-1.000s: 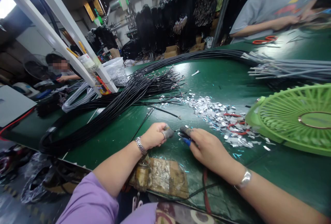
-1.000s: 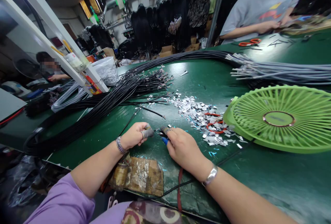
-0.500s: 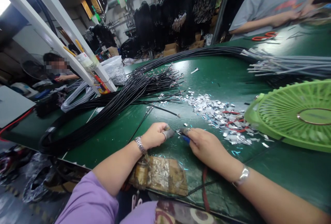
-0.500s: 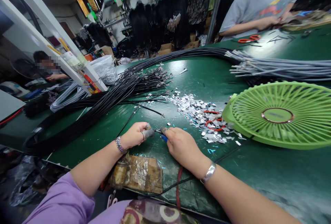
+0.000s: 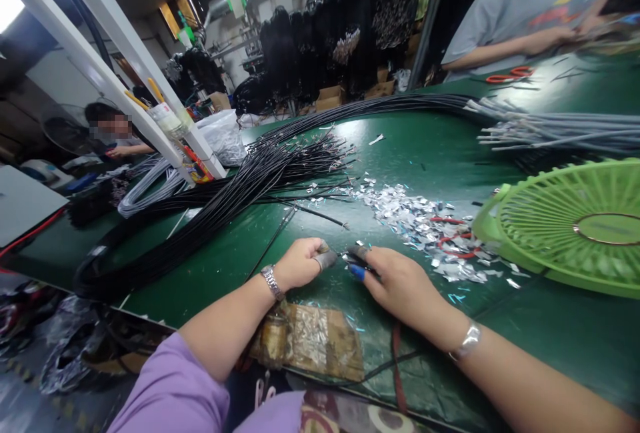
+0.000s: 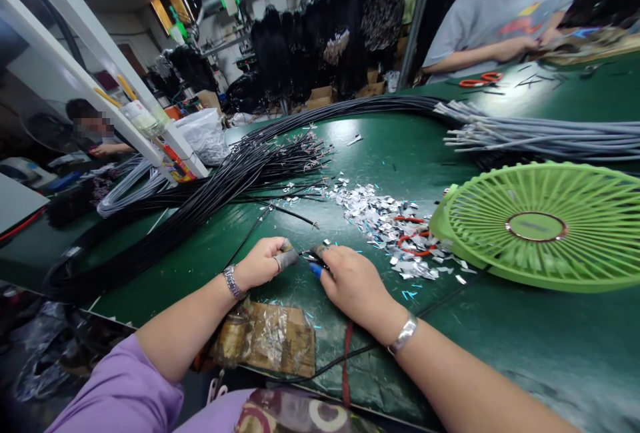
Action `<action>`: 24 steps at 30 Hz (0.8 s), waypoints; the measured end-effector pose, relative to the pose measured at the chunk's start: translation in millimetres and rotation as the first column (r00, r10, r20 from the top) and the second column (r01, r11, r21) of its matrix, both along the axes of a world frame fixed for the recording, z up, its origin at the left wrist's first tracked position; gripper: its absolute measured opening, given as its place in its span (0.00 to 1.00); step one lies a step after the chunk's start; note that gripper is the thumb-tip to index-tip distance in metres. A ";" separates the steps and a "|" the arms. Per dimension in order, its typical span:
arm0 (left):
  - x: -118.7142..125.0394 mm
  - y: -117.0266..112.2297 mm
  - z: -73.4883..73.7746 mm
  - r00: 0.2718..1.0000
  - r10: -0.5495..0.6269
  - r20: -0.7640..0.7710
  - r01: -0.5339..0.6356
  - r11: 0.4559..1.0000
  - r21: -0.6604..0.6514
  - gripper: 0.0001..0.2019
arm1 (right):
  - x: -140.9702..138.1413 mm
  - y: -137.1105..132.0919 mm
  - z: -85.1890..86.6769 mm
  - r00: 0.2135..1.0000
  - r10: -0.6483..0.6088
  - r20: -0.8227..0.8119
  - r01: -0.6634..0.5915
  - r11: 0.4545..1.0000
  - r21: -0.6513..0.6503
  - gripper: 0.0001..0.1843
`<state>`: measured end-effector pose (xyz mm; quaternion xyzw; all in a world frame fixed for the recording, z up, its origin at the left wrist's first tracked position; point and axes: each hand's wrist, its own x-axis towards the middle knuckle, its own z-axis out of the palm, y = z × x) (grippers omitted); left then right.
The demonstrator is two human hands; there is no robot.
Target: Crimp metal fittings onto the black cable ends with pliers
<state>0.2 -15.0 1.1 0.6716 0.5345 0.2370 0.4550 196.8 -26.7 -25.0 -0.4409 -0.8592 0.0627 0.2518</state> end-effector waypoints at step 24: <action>1.2 -1.0 2.1 0.998 -0.034 -0.045 0.036 0.999 0.037 0.20 | -1.9 -3.3 5.5 0.997 0.006 0.075 -0.006 1.000 -0.004 0.11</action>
